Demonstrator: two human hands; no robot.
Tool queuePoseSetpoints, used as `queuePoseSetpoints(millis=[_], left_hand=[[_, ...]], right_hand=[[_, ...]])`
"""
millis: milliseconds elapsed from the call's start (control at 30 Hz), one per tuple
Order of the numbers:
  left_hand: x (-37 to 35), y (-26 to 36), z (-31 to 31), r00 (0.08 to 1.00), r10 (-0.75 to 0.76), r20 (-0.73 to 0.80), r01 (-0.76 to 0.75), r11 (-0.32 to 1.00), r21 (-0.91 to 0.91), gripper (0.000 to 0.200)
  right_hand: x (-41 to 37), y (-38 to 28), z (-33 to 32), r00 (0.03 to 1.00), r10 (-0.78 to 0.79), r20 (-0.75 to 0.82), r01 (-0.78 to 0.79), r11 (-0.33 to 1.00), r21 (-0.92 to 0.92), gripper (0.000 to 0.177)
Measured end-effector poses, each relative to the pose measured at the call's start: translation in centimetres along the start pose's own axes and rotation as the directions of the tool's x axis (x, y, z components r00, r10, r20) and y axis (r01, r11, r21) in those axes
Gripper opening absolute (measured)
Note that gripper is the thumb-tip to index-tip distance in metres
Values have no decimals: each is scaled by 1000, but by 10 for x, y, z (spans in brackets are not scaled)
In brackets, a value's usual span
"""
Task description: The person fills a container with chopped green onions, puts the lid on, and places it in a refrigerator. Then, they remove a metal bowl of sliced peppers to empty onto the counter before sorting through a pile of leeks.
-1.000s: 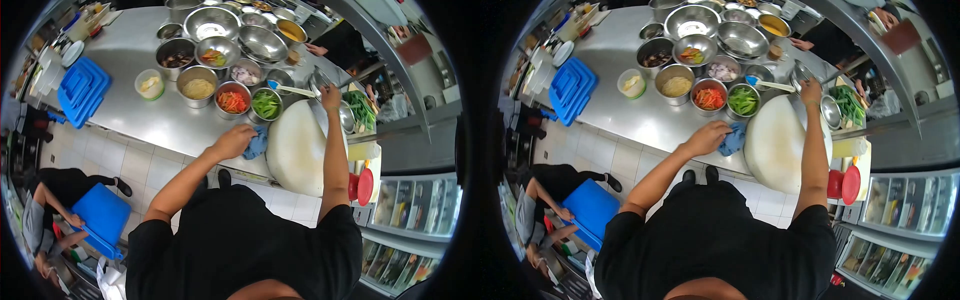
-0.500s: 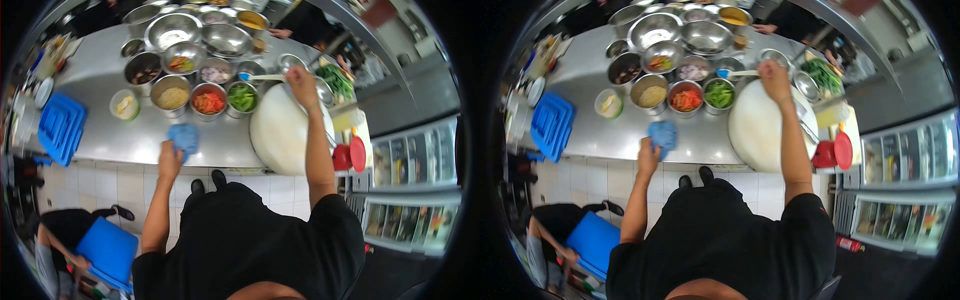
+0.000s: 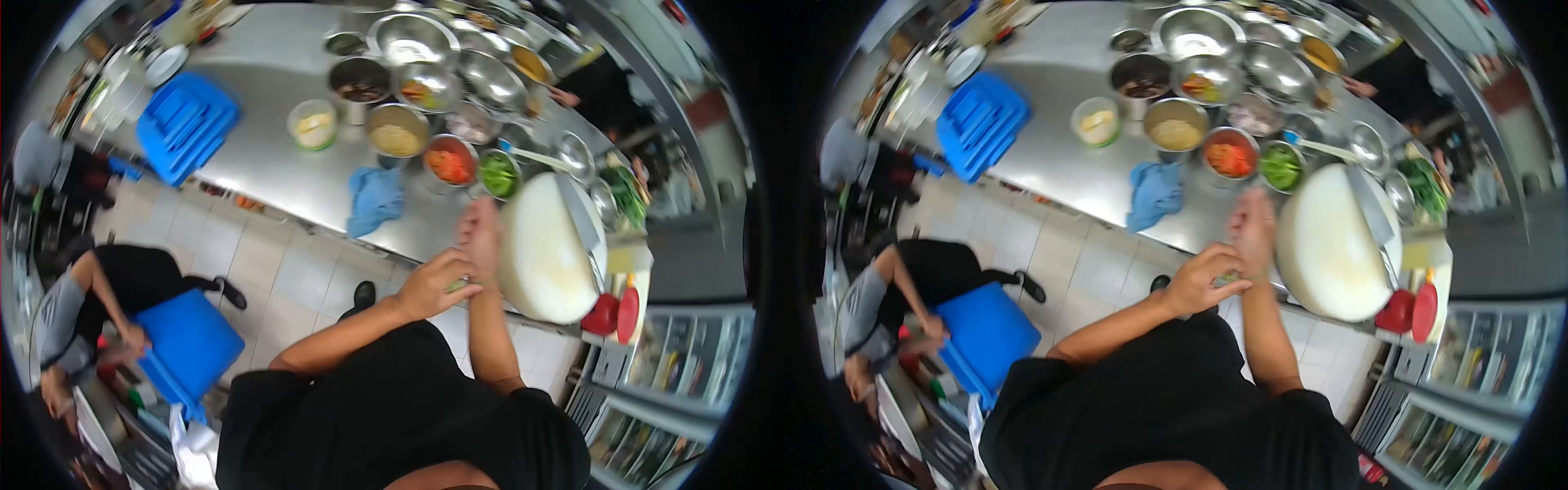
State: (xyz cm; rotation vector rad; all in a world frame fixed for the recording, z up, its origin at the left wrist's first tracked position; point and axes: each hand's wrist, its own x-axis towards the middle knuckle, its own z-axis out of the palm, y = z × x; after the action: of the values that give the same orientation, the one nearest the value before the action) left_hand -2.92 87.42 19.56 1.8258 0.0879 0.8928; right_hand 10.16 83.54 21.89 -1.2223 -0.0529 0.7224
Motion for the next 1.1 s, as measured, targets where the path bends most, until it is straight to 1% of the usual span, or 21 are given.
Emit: queuePoseSetpoints(millis=[67,167,233,267,333,367,400,467,500,567,633,667,700,733,800,833,867,933,967,1033,1100], left_hand=[[-18,-1,11,1000,0,30,-1,999,48,19],[-42,4,25,991,-37,131,24,995,102,13],[-53,15,37,976,-94,198,72,991,114,9],[-57,16,49,967,-61,247,41,995,86,9],[-75,26,77,921,-162,355,188,981,-39,1],[-90,25,96,849,-305,432,388,914,-118,14],[-94,34,113,838,-297,458,385,917,-109,14],[-100,53,152,772,-210,599,253,967,12,22],[-104,58,175,752,-198,629,232,972,29,34],[-108,79,229,718,-155,679,231,973,-22,35],[-120,102,284,675,-133,726,251,966,-56,36],[-127,108,313,632,-44,774,201,973,-109,33],[-133,115,341,585,50,810,153,973,-171,31],[-141,123,366,579,47,814,160,972,-170,31],[-158,140,412,449,157,880,147,958,-246,32],[-164,148,432,424,241,873,115,942,-316,24],[-174,159,464,449,223,865,137,940,-313,24],[-172,173,499,168,244,955,235,931,-279,16],[-170,174,517,75,267,961,255,926,-277,14],[-168,181,554,49,303,952,317,899,-303,20],[-165,177,595,-56,358,932,363,877,-315,38]], right_hand=[[-7,20,-4,997,59,-48,-61,998,-25,26],[-19,48,-35,982,-189,22,190,982,-18,17],[-37,44,-52,929,-351,115,364,922,-130,15],[-49,31,-65,919,-388,64,393,911,-127,15],[-83,7,-100,976,-207,69,215,966,-145,16],[-95,5,-129,967,-252,34,254,947,-196,17],[-111,5,-163,956,-293,2,284,926,-250,19],[-166,-28,-220,941,-318,-113,276,918,-286,20],[-184,-30,-255,904,-378,-200,304,897,-321,23],[-224,-32,-327,776,-524,-350,338,815,-470,33],[-272,-38,-391,620,-622,-478,287,747,-600,39],[-293,-41,-419,551,-631,-545,239,746,-622,40],[-312,-42,-448,550,-625,-554,234,752,-617,40],[-330,-43,-477,522,-605,-601,204,773,-601,32],[-351,-50,-512,504,-583,-637,162,788,-593,25],[-356,-55,-521,508,-572,-644,206,807,-554,18],[-366,-66,-548,526,-558,-642,240,822,-517,13],[-373,-73,-583,591,-508,-626,214,847,-486,21],[-372,-79,-600,623,-472,-624,202,868,-454,18],[-366,-94,-630,666,-420,-617,170,890,-422,17],[-344,-121,-661,675,-506,-537,91,780,-619,20]])
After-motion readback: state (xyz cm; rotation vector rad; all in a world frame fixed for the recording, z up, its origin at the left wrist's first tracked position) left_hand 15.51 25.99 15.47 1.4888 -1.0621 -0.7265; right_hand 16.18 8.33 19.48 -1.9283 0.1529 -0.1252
